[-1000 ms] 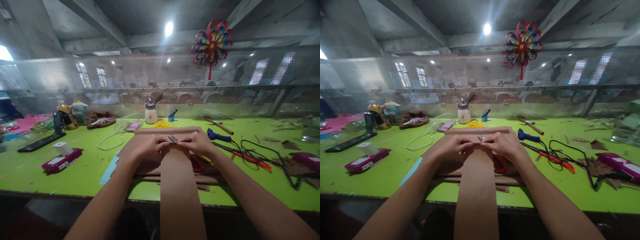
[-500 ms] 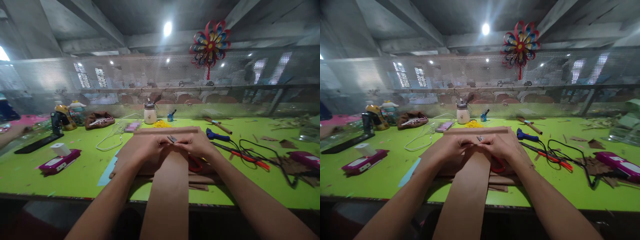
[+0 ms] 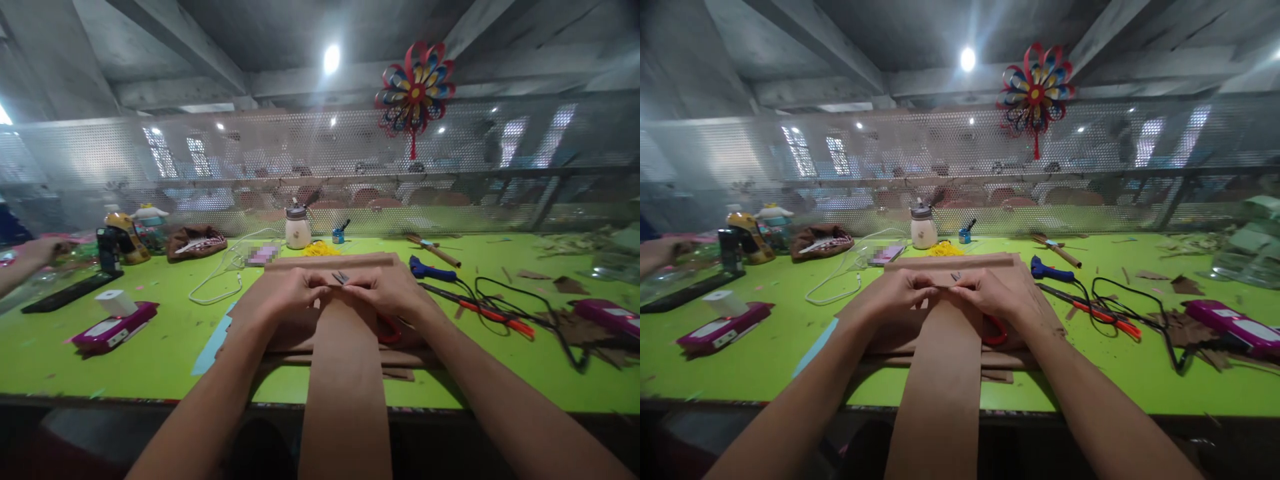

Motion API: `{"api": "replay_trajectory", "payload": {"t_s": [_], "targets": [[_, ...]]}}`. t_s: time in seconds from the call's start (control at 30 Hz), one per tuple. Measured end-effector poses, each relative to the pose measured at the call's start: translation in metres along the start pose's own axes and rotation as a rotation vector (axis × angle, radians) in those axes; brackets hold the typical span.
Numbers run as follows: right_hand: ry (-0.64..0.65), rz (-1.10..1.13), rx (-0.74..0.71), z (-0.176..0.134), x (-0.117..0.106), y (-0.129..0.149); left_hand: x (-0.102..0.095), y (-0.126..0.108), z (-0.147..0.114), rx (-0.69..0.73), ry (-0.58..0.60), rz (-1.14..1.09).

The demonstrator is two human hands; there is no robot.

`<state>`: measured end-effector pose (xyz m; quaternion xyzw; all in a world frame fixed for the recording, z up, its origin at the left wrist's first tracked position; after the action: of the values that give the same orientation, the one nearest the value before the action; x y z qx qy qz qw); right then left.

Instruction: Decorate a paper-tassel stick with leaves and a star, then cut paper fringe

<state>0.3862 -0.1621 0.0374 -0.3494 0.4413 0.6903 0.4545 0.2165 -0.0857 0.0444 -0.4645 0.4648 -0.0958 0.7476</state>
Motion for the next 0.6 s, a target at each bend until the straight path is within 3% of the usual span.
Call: {"api": "replay_trajectory", "payload": {"t_s": [0.17,0.27,0.37,0.47,0.6], "targets": [[0.001,0.062,0.023,0.001,0.005,0.001,0.003,0.005,0.004,0.053,0.068,-0.146],[0.002,0.145,-0.017,0.002,0.007,0.003,0.002,0.008,0.005,0.05,0.035,-0.18],[-0.007,0.197,0.043,0.001,0.006,-0.002,0.0,0.006,0.005,0.039,-0.01,-0.177],[-0.019,0.38,0.119,0.002,0.011,-0.016,-0.004,0.002,0.003,0.036,-0.064,-0.157],[0.025,0.655,0.109,0.006,0.024,-0.034,-0.007,0.003,0.004,0.062,-0.068,-0.153]]}}
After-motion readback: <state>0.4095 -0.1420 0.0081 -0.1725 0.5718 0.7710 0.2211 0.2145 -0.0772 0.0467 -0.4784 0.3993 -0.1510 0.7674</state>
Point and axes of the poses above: each hand's wrist, its own z-axis towards the middle knuckle, its own x-axis out of the palm, y = z × x, the point moved 2 cm from there along z, towards the middle knuckle, and after that the axes turned 12 degrees about -z, right-handed, at the moved point
